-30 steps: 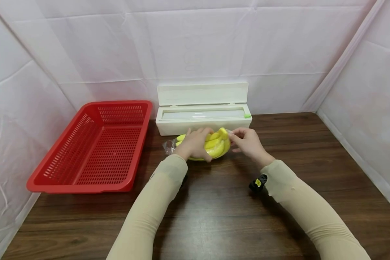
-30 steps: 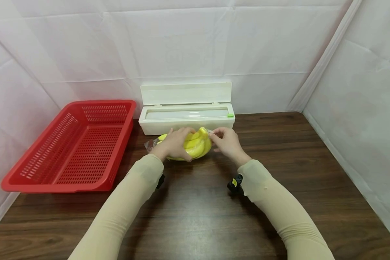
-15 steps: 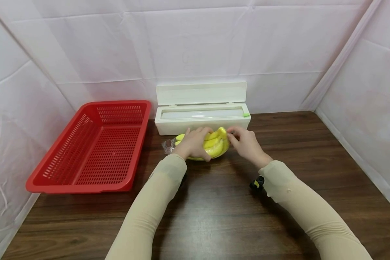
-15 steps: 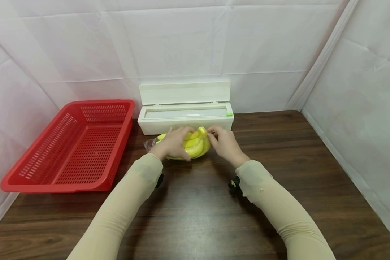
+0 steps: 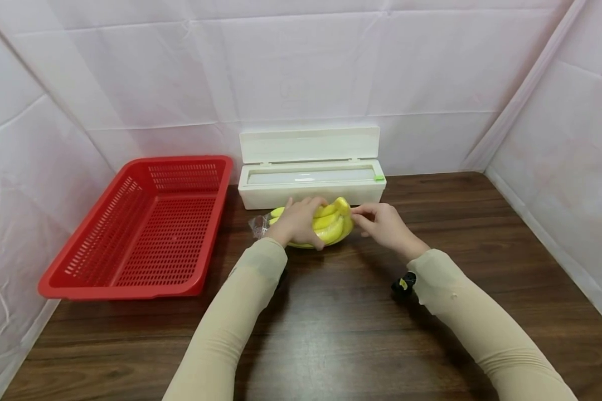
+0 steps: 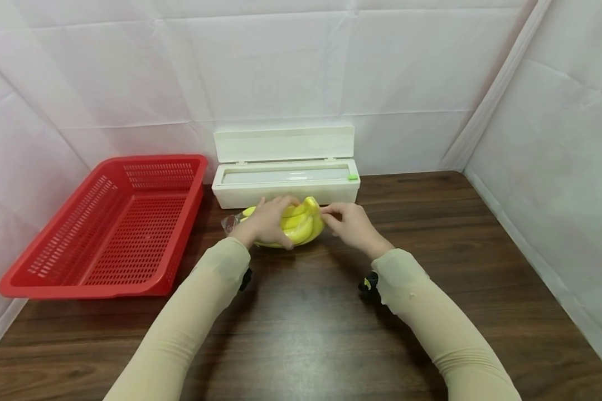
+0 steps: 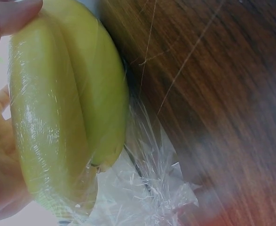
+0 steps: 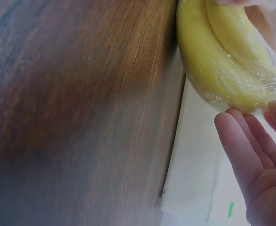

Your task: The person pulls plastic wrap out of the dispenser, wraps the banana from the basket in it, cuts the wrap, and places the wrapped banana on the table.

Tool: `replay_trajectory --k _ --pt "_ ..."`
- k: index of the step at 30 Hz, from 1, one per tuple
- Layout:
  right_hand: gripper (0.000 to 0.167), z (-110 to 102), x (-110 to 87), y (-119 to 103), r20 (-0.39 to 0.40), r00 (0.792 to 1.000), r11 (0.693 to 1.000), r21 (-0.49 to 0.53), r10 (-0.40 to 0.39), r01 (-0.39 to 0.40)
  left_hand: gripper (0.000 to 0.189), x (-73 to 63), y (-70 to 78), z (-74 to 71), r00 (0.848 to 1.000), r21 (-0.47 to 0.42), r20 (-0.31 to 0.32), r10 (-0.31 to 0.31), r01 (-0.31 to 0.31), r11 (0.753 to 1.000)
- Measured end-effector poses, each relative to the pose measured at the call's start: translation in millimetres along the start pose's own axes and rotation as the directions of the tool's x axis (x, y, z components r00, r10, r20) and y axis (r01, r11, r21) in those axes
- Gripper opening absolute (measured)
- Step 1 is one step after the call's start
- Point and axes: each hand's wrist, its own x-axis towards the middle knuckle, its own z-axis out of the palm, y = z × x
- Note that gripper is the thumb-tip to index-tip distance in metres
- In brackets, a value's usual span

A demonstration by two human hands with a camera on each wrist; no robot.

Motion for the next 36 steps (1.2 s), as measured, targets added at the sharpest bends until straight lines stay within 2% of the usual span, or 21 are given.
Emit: replay_trajectory --k 2,9,16,25,29,36 --pt "0.027 0 0.5 0 0.0 1.0 1.0 0.018 0.007 -0.007 0.091 0.1 -0.3 0.3 1.0 -0.001 0.0 0.003 -0.003 1.0" --pt "0.023 2 3.4 -4 -0.017 1.0 1.0 -0.022 -0.001 0.001 0.091 1.3 -1.3 1.5 1.0 0.008 -0.012 0.008 -0.008 1.0" --pt "0.022 -5 9.8 -5 0.054 0.996 0.993 0.085 0.073 -0.078 0.092 2.5 -2.8 2.2 1.0 0.002 -0.013 0.012 -0.012 1.0" --pt "0.025 -10 10.0 -1 0.076 0.994 0.989 0.121 0.08 -0.089 0.092 2.5 -1.9 1.8 1.0 0.011 0.0 0.031 -0.031 0.999" --pt "0.03 -11 6.1 -4 0.082 0.992 0.991 0.091 0.093 -0.1 0.092 2.4 -1.0 0.9 1.0 0.011 0.008 0.03 -0.03 0.999" --pt "0.044 -10 4.8 -9 0.064 0.996 0.998 -0.017 0.059 -0.058 0.093 4.1 1.1 -0.5 1.0 0.006 0.025 0.016 -0.016 1.0"
